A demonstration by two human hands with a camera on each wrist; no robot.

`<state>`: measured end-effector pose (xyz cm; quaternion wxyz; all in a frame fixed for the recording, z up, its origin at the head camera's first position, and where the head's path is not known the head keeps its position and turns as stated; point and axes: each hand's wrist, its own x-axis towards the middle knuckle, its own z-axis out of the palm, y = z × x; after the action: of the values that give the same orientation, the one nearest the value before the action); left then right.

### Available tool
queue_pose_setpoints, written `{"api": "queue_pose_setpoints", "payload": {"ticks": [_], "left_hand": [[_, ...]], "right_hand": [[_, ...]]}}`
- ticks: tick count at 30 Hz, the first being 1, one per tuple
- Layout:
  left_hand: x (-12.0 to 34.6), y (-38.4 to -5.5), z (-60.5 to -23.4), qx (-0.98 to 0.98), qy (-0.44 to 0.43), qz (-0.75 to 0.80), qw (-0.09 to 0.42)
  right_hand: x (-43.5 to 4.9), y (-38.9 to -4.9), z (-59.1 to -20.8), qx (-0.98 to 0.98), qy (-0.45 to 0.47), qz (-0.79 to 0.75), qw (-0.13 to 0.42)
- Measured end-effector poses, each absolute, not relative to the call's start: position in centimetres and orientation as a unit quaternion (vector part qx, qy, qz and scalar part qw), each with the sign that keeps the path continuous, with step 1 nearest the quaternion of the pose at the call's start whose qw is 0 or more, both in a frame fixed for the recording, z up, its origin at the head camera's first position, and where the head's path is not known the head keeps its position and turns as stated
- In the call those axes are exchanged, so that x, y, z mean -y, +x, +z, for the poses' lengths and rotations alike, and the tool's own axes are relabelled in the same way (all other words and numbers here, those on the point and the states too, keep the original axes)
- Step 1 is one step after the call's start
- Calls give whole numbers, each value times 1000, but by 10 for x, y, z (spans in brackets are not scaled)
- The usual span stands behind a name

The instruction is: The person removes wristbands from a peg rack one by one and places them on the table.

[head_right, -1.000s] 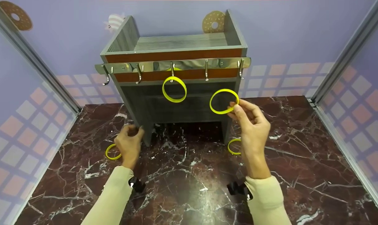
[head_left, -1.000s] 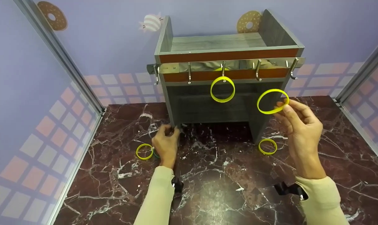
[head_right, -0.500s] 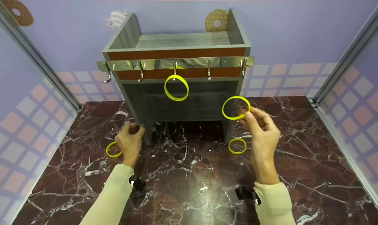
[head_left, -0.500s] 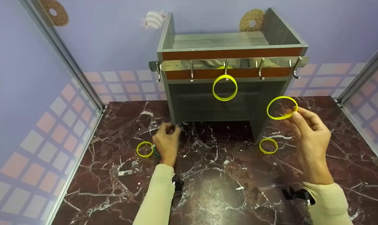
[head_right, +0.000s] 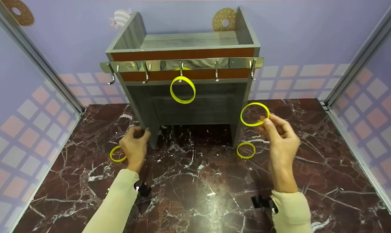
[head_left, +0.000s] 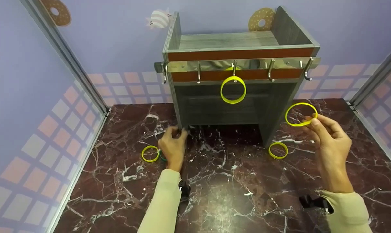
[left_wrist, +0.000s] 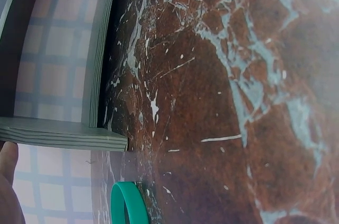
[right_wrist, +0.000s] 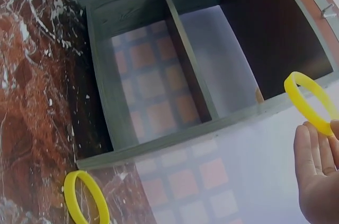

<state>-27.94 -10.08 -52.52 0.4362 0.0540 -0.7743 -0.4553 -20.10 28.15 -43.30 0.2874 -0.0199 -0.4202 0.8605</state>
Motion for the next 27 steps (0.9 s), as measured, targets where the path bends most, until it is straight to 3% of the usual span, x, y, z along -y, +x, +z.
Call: {"api": "queue_pose_setpoints", "payload": {"ticks": [27], "left_hand": [[101,-278,-523,776,55,-461,427]], "right_hand": [[-315,-200,-466,418,-116,867,245]]}}
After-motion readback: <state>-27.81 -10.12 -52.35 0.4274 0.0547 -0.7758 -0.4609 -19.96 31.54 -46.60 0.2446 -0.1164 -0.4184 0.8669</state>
